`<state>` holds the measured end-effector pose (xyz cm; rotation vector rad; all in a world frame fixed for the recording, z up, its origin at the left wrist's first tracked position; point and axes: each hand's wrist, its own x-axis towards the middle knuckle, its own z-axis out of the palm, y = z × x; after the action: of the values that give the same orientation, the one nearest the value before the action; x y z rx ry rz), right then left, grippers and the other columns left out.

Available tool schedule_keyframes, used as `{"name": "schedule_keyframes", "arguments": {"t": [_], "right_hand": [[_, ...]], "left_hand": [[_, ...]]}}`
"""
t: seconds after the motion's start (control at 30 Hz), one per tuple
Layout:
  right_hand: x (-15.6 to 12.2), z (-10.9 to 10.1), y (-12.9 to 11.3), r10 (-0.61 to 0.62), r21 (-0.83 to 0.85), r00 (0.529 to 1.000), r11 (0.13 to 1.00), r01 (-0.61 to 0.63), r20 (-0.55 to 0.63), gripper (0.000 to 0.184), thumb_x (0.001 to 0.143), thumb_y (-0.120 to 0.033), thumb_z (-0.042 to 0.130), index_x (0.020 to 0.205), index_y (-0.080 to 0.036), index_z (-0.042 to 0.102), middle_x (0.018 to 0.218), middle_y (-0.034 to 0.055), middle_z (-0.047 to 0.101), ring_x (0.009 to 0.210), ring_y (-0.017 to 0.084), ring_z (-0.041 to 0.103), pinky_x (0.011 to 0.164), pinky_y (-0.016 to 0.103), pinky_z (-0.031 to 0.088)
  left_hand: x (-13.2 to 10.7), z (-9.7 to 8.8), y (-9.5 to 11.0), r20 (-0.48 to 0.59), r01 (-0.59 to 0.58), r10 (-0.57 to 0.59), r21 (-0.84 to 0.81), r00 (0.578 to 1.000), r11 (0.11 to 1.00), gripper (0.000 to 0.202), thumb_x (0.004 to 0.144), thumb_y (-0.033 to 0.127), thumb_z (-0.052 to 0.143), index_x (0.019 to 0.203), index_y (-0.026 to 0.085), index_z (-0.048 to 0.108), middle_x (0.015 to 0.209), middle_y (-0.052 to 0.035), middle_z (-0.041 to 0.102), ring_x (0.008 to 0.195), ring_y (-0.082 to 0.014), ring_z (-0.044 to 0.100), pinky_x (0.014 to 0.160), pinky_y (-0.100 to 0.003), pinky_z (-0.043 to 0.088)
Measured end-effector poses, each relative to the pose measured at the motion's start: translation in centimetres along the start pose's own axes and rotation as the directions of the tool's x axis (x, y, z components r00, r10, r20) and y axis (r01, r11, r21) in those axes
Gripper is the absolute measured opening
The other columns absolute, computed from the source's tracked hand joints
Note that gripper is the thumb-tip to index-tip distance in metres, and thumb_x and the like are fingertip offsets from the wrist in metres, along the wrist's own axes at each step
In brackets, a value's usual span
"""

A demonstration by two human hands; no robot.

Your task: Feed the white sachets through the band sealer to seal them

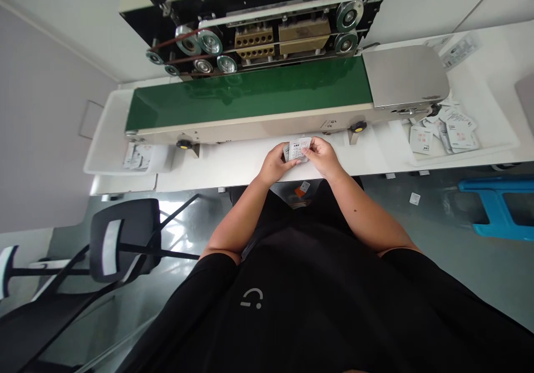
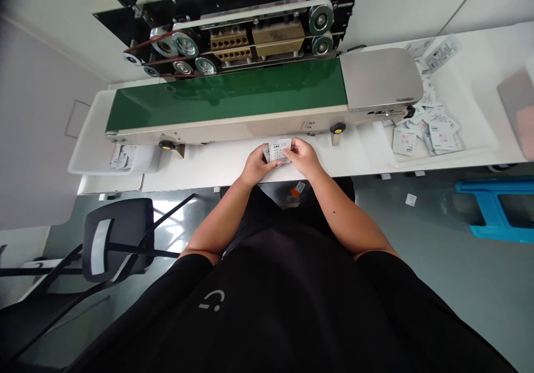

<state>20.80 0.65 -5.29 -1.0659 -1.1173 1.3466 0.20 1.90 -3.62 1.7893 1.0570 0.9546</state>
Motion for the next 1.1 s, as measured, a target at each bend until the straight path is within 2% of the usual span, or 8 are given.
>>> {"name": "schedule_keyframes", "arguments": {"t": [0.13, 0.27, 0.43, 0.6, 0.8, 0.97, 1.1], "right_hand": [[0.3, -0.5, -0.6, -0.039, 0.18, 0.998, 0.983, 0.045, -0.039, 0.062, 0.078, -0.07, 0.089, 0.107, -0.023, 0.063, 0.106, 0.0055, 0.074, 0.101, 0.018, 0.072, 0.097, 0.034, 0.061], [0.2, -0.4, -1.0, -0.007, 0.282, 0.999, 0.959, 0.017, -0.037, 0.064, 0.075, -0.072, 0.09, 0.107, -0.025, 0.061, 0.105, 0.0042, 0.073, 0.101, 0.019, 0.071, 0.092, 0.035, 0.061], [-0.8, 1.9, -0.6, 0.042, 0.402, 0.998, 0.916, -0.016, -0.055, 0.057, 0.077, -0.063, 0.092, 0.102, -0.023, 0.059, 0.1, 0.0022, 0.072, 0.095, 0.017, 0.071, 0.087, 0.032, 0.061], [-1.8, 4.4, -0.6, 0.0, 0.427, 0.99, 0.902, 0.06, -0.138, 0.056, 0.081, -0.062, 0.089, 0.104, -0.023, 0.056, 0.105, 0.0037, 0.071, 0.099, 0.018, 0.071, 0.09, 0.034, 0.06], [-2.5, 5.8, -1.2, 0.016, 0.45, 0.994, 0.892, 0.035, -0.108, 0.056, 0.082, -0.063, 0.088, 0.105, -0.023, 0.057, 0.105, 0.0037, 0.07, 0.1, 0.017, 0.069, 0.094, 0.034, 0.059], [-2.6, 6.4, -2.7, 0.047, 0.45, 0.995, 0.893, -0.004, -0.084, 0.058, 0.08, -0.067, 0.088, 0.106, -0.024, 0.058, 0.099, 0.0025, 0.071, 0.096, 0.017, 0.069, 0.09, 0.033, 0.059], [-2.2, 6.8, -3.7, 0.081, 0.424, 0.995, 0.905, -0.046, -0.065, 0.06, 0.08, -0.069, 0.088, 0.109, -0.025, 0.059, 0.099, 0.0031, 0.072, 0.098, 0.018, 0.07, 0.085, 0.032, 0.059]], "left_hand": [[0.0, 0.0, -0.2, 0.043, -0.046, 0.045, 0.013, 0.998, 0.999, 0.066, 0.083, 0.064, 0.086, 0.129, 0.018, 0.072, 0.118, -0.013, 0.077, 0.104, -0.0257, 0.072, 0.089, -0.036, 0.057], [-0.2, 0.2, -0.3, 0.022, 0.006, -0.007, 0.065, 1.0, 0.998, 0.05, 0.09, 0.055, 0.081, 0.125, 0.019, 0.074, 0.114, -0.0099, 0.079, 0.101, -0.0244, 0.073, 0.091, -0.037, 0.057], [-0.1, 0.5, -0.7, -0.047, 0.036, -0.033, 0.074, 0.998, 0.997, 0.042, 0.1, 0.047, 0.071, 0.131, 0.02, 0.07, 0.12, -0.0102, 0.079, 0.107, -0.0253, 0.073, 0.1, -0.042, 0.057], [0.2, 0.7, -1.7, -0.091, -0.052, 0.056, 0.048, 0.994, 0.997, 0.051, 0.106, 0.056, 0.057, 0.142, 0.02, 0.061, 0.138, -0.0152, 0.071, 0.128, -0.0291, 0.068, 0.115, -0.048, 0.052], [0.0, -0.2, -1.6, 0.066, -0.092, 0.098, -0.081, 0.993, 0.992, 0.065, 0.108, 0.066, 0.043, 0.157, 0.024, 0.047, 0.154, -0.0157, 0.061, 0.139, -0.0301, 0.064, 0.121, -0.048, 0.048], [-0.1, -0.8, -2.2, 0.074, -0.204, 0.224, -0.212, 0.972, 0.956, 0.087, 0.097, 0.081, 0.053, 0.161, 0.024, 0.041, 0.162, -0.0188, 0.052, 0.152, -0.0383, 0.053, 0.128, -0.055, 0.041], [-0.2, -0.9, -2.7, 0.078, -0.224, 0.256, -0.288, 0.963, 0.931, 0.086, 0.098, 0.077, 0.056, 0.165, 0.027, 0.037, 0.169, -0.0169, 0.047, 0.159, -0.0395, 0.045, 0.133, -0.058, 0.035]]}}
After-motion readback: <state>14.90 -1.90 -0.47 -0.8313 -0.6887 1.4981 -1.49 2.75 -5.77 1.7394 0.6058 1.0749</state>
